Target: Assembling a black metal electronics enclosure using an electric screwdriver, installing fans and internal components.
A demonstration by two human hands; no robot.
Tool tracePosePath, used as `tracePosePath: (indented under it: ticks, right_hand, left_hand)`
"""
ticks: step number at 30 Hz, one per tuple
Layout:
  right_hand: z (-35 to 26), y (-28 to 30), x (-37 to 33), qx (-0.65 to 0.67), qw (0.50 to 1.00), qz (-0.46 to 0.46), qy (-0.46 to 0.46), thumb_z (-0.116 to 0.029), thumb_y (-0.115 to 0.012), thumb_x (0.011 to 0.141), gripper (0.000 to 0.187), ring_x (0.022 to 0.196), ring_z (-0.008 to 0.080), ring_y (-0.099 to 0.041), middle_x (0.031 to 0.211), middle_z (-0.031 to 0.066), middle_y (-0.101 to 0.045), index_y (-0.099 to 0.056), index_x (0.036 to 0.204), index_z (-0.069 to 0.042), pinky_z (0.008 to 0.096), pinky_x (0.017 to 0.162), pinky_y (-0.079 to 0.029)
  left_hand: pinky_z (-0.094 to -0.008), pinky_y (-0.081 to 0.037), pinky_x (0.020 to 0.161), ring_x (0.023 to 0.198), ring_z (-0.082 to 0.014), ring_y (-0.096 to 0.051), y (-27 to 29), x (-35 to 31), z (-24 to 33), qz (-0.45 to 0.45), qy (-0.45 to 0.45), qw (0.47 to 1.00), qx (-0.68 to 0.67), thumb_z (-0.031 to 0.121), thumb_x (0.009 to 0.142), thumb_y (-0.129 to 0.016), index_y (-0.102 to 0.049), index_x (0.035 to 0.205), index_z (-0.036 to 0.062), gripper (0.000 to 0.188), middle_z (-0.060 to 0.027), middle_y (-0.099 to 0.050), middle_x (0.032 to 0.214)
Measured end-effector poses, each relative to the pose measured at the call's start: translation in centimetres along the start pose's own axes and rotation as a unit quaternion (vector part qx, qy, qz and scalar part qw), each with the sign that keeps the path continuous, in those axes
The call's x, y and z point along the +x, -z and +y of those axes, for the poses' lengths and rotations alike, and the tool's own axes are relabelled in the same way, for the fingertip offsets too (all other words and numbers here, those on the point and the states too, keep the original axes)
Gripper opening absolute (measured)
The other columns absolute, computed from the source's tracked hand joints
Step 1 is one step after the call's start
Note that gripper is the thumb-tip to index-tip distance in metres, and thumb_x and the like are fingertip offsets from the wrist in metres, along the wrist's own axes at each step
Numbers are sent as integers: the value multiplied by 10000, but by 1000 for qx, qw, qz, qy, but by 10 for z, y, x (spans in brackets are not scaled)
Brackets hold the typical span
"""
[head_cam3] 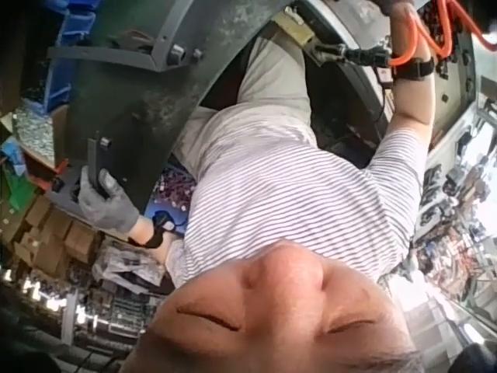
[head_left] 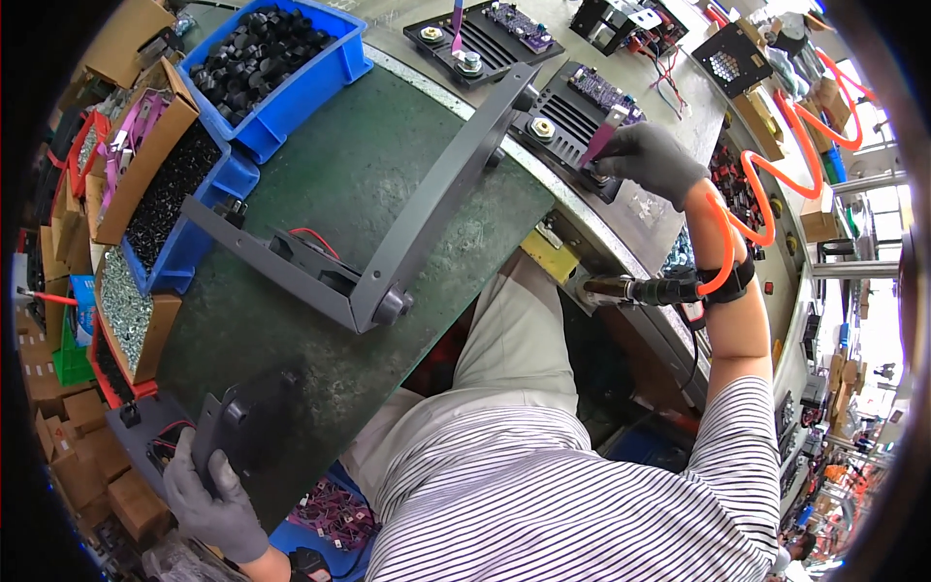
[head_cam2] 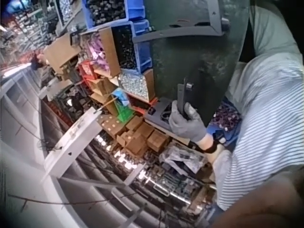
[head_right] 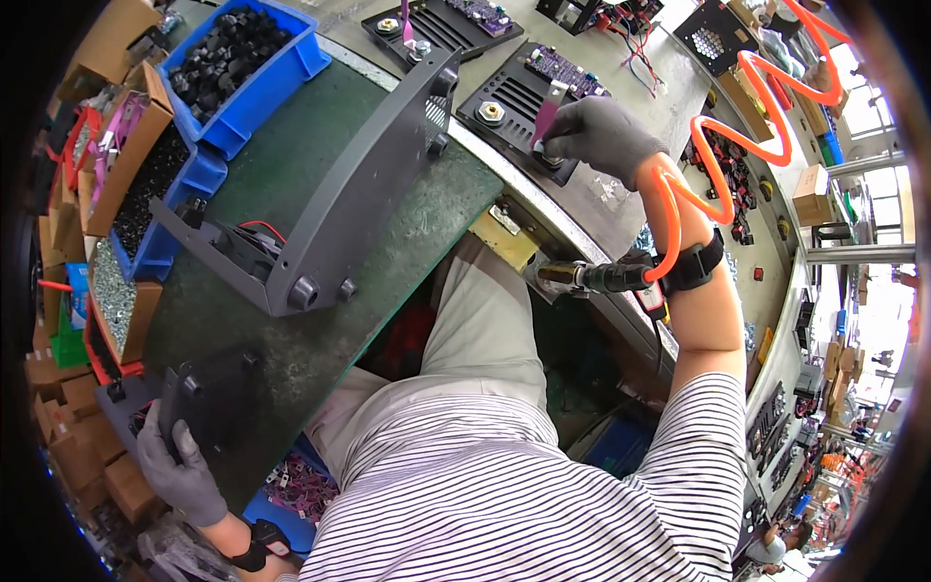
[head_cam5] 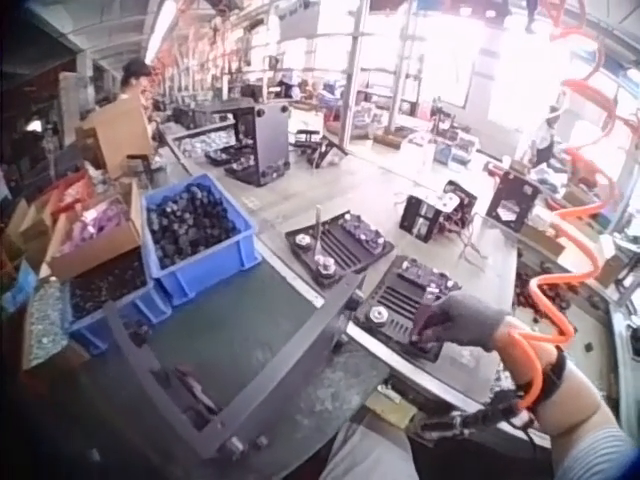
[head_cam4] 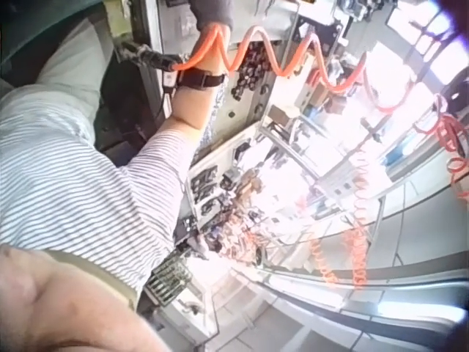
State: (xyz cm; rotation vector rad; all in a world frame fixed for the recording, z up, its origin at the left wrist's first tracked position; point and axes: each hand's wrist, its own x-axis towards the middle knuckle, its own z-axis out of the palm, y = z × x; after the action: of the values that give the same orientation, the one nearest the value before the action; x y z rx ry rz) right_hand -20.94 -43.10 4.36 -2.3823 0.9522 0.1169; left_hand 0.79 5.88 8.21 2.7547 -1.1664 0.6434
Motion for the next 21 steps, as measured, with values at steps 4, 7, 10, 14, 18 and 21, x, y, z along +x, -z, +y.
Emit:
tracePosePath:
  ticks: [4, 7, 10, 14, 18, 21]
  right_hand:
    - [6, -2, -3, -146, 983, 67, -83, -317, -677, 772, 285, 627, 192, -591, 709, 91, -640, -688, 857, -44, 317, 617, -458]
    - [33, -1, -13, -8, 990, 113, -89, -342, -634, 824, 319, 575, 117, -535, 652, 42, -598, -686, 838, -28, 268, 565, -437]
    - [62, 3, -29, 129, 961, 158, -184, -317, -599, 855, 298, 585, 81, -534, 700, 15, -612, -668, 973, -52, 219, 537, -409]
    - [77, -10, -75, 251, 946, 87, -187, -187, -558, 871, 282, 617, 96, -558, 781, 31, -633, -603, 1108, -43, 222, 573, -435]
    - [57, -45, -119, 293, 952, -50, -69, -49, -631, 772, 359, 740, 135, -571, 885, 51, -635, -577, 1124, -13, 263, 711, -466]
    - [34, -69, -135, 99, 993, 46, 37, -126, -729, 687, 447, 839, 214, -578, 895, 73, -620, -594, 1106, -54, 321, 791, -467]
  left_hand:
    - [-384, -482, 642, 772, -291, -606, -6, 2, 3, 35, -27, 999, 17, 434, 921, -475, -610, 1031, 4, 464, -101, -635, 897]
    - [-381, -484, 636, 772, -285, -612, -10, 0, 1, 32, -20, 999, 19, 444, 921, -468, -602, 1049, 2, 479, -97, -641, 907]
    - [-371, -494, 641, 792, -277, -620, -14, -2, -3, 28, -17, 999, 38, 461, 920, -456, -593, 1055, -7, 505, -95, -645, 921]
    - [-360, -503, 652, 800, -273, -625, -16, -3, -4, 42, -19, 998, 51, 477, 920, -441, -592, 1046, -13, 528, -93, -646, 925]
    - [-361, -490, 701, 837, -296, -617, -15, -3, 0, 36, -14, 999, 37, 427, 934, -449, -603, 1043, 2, 465, -104, -643, 965]
    - [-359, -492, 703, 839, -295, -619, -15, -3, 1, 46, -19, 998, 40, 428, 931, -454, -604, 1040, 2, 465, -103, -644, 971]
